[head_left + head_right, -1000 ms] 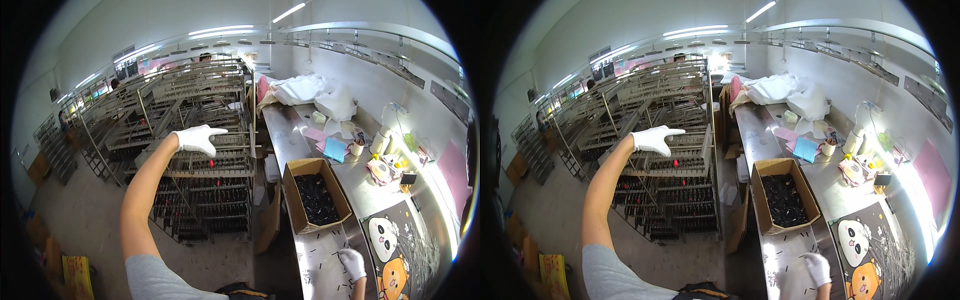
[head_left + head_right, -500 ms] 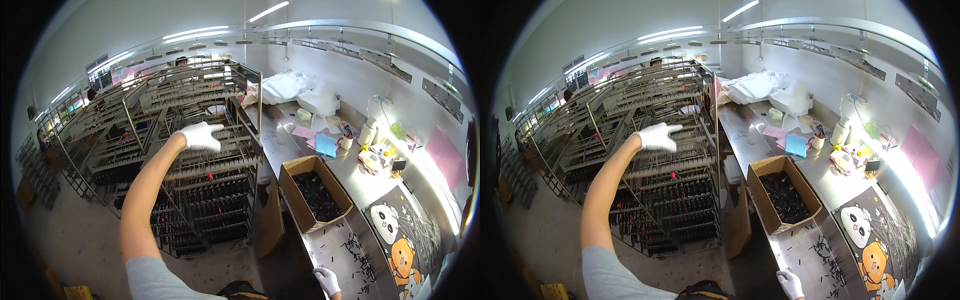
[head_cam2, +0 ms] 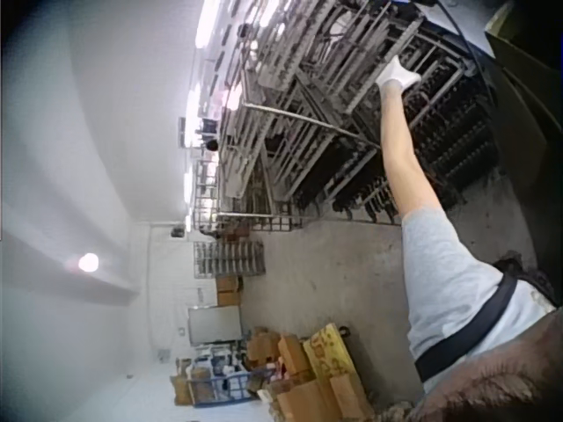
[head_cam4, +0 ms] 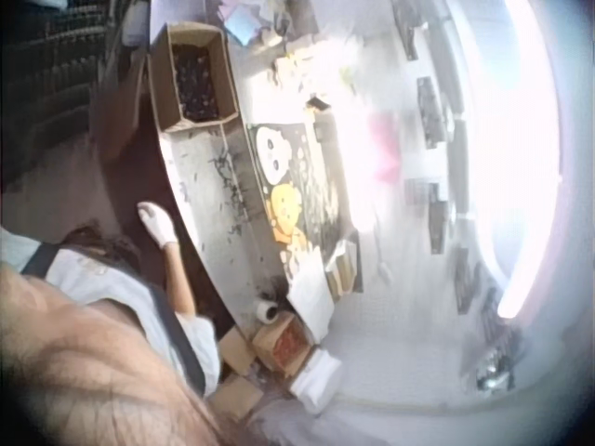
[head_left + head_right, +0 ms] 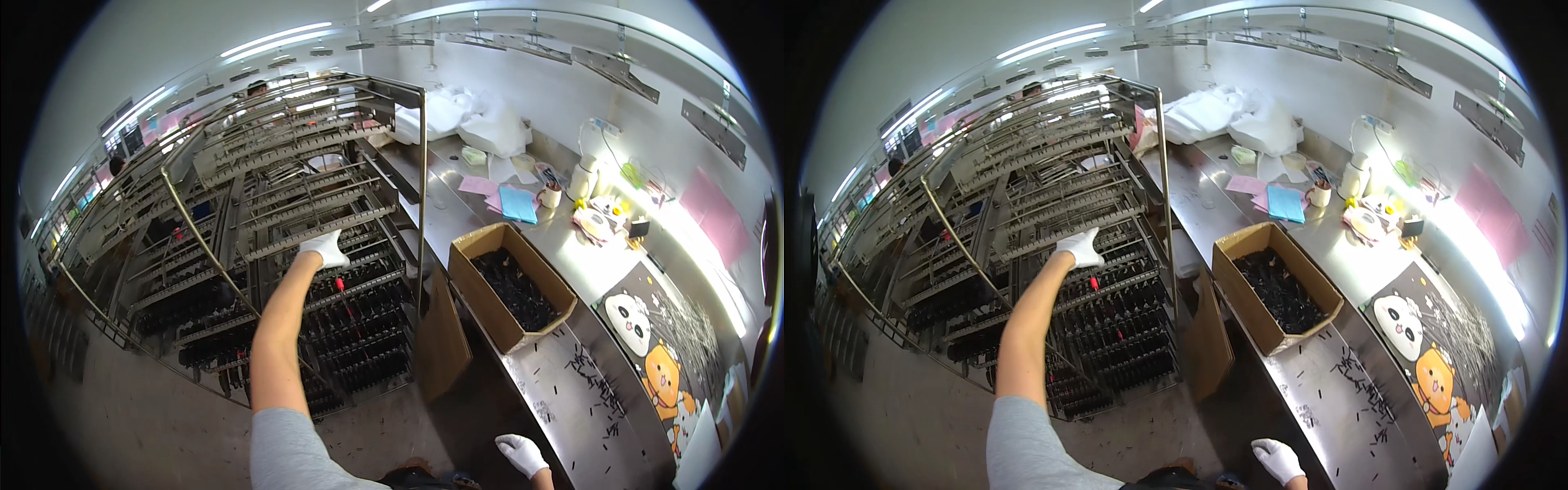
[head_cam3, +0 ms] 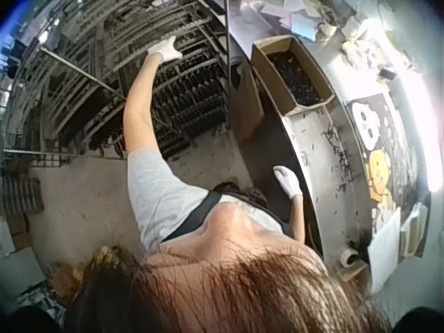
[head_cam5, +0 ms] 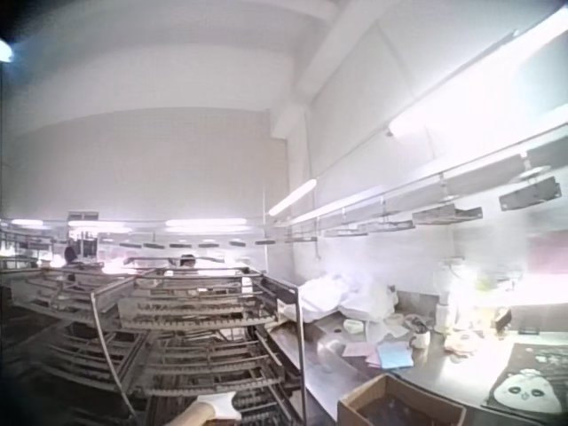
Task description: The person repeatedly picks small black plastic components from a metal tray, aligns them, and places them into a cardboard box lined with white paper. The person also retrieves more components from a nearby rack and continues the assembly process.
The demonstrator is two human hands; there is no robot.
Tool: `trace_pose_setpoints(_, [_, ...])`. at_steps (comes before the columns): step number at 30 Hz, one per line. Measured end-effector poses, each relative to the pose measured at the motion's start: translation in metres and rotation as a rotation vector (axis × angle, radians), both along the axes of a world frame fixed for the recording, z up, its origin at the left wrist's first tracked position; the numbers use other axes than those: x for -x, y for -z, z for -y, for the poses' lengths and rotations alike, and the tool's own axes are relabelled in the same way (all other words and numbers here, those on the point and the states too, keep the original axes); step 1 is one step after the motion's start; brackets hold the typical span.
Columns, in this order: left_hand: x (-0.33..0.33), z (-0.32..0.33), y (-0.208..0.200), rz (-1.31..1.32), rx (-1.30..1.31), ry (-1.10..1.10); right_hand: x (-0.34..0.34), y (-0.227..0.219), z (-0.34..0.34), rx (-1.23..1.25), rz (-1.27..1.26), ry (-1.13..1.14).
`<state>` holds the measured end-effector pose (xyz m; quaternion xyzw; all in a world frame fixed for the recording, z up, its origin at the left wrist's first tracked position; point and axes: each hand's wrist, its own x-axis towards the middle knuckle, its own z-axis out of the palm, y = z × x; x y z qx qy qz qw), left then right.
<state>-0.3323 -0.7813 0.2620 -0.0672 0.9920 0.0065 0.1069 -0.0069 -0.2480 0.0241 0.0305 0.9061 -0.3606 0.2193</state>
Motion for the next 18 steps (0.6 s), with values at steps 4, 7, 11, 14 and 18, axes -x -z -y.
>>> trace_pose_setpoints(4, [-0.082,-0.052,0.018,0.031,-0.004,0.118,0.012,-0.04,0.046,0.131,-0.435,-0.065])
trace_pose_setpoints(7, [-0.179,-0.112,0.073,-0.255,0.028,0.265,0.019,-0.085,0.092,0.147,-0.911,-0.008])
trace_pose_setpoints(11, [-0.203,-0.178,0.14,-0.113,-0.297,0.215,0.009,-0.119,0.135,-0.126,-0.84,-0.297])
trace_pose_setpoints(14, [-0.202,-0.231,0.165,-0.161,-0.531,0.253,0.002,-0.116,0.126,-0.352,-0.779,-0.27])
trace_pose_setpoints(18, [-0.217,-0.317,0.167,-0.241,-0.647,0.295,-0.019,-0.102,0.063,-0.5,-0.984,-0.05])
